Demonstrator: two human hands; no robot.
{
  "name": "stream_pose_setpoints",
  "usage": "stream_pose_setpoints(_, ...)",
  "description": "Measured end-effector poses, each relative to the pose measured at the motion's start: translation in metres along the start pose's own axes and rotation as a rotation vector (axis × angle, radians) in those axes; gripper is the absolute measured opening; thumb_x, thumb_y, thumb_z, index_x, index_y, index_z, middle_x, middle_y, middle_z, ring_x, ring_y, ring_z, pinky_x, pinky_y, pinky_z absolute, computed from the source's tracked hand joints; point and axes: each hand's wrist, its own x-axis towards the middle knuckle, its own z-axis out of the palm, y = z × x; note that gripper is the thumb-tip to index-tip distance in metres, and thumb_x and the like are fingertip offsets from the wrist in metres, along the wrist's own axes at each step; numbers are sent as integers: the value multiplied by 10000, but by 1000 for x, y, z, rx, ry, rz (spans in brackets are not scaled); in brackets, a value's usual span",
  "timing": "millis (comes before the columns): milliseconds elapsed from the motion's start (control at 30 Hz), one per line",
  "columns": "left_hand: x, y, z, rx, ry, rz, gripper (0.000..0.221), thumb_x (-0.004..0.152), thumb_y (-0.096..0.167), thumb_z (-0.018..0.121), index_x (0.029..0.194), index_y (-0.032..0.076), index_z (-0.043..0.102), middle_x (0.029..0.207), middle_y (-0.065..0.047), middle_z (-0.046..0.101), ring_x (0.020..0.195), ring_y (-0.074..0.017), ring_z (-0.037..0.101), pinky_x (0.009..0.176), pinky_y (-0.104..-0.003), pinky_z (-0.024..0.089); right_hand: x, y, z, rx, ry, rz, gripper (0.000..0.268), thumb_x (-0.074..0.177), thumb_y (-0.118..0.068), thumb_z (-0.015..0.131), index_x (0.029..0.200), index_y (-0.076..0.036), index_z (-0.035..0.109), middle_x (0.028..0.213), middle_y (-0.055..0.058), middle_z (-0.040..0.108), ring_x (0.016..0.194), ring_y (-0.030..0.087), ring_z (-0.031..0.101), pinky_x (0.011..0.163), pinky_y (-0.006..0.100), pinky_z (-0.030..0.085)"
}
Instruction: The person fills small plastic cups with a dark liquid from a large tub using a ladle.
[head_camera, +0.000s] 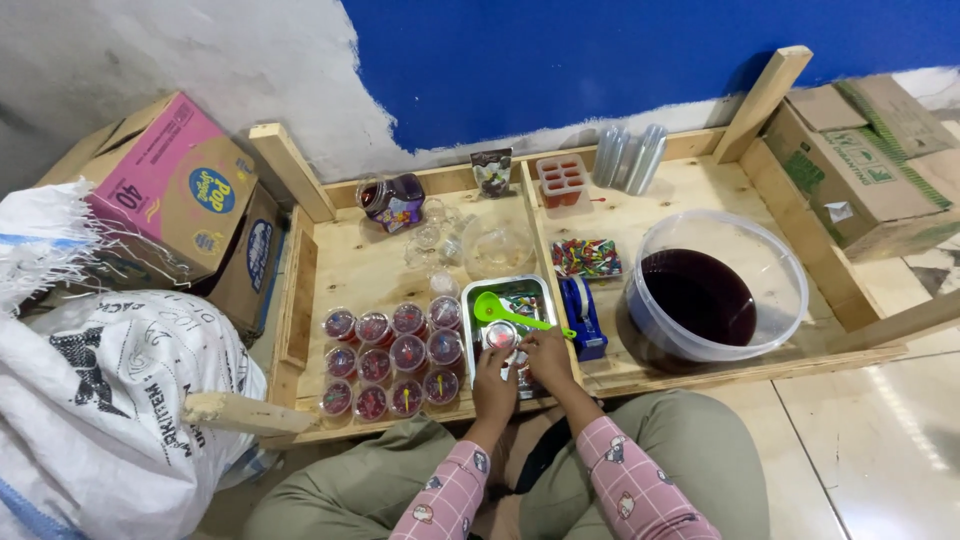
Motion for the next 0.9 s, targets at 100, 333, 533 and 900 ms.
stream_pose_setpoints(100, 4, -34, 18, -10, 111, 21, 272, 883, 111, 698, 1150, 159, 717, 1028, -73, 638, 899, -312, 705, 796, -401, 580, -2, -7, -1, 56, 22, -10, 107, 923, -245, 697, 965, -196, 783, 979, 144, 617, 1035, 419, 667, 973, 454, 531)
stream_pose_setpoints(333, 16, -61, 36, -107, 113, -30, 293, 848, 122, 764, 1139, 87, 754, 857, -184, 714, 798, -387, 707, 726, -464, 569, -2, -6, 10, -21, 89, -131, 92, 923, -283, 720, 983, -249, 780, 929, 73, 646, 979, 329, 697, 936, 421, 536)
stream_pose_setpoints(533, 21, -70, 46, -95, 214, -42, 179, 792, 137, 821, 970, 143, 802, 811, -90, 750, 782, -310, 736, 705, -369, 589, 8, 6, 27, 96, 148, -362, 78, 874, -171, 777, 930, -208, 817, 903, 57, 702, 907, 289, 715, 879, 389, 551)
stream_pose_setpoints(900, 19, -55, 36, 310, 146, -65, 295, 784, 178, 747, 1078, 187, 756, 895, -4, 657, 866, -249, 675, 704, -386, 582, 36, 42, 59, 89, 43, -295, 410, 822, -77, 735, 1159, -299, 804, 1197, -47, 767, 1134, 277, 653, 996, 385, 509)
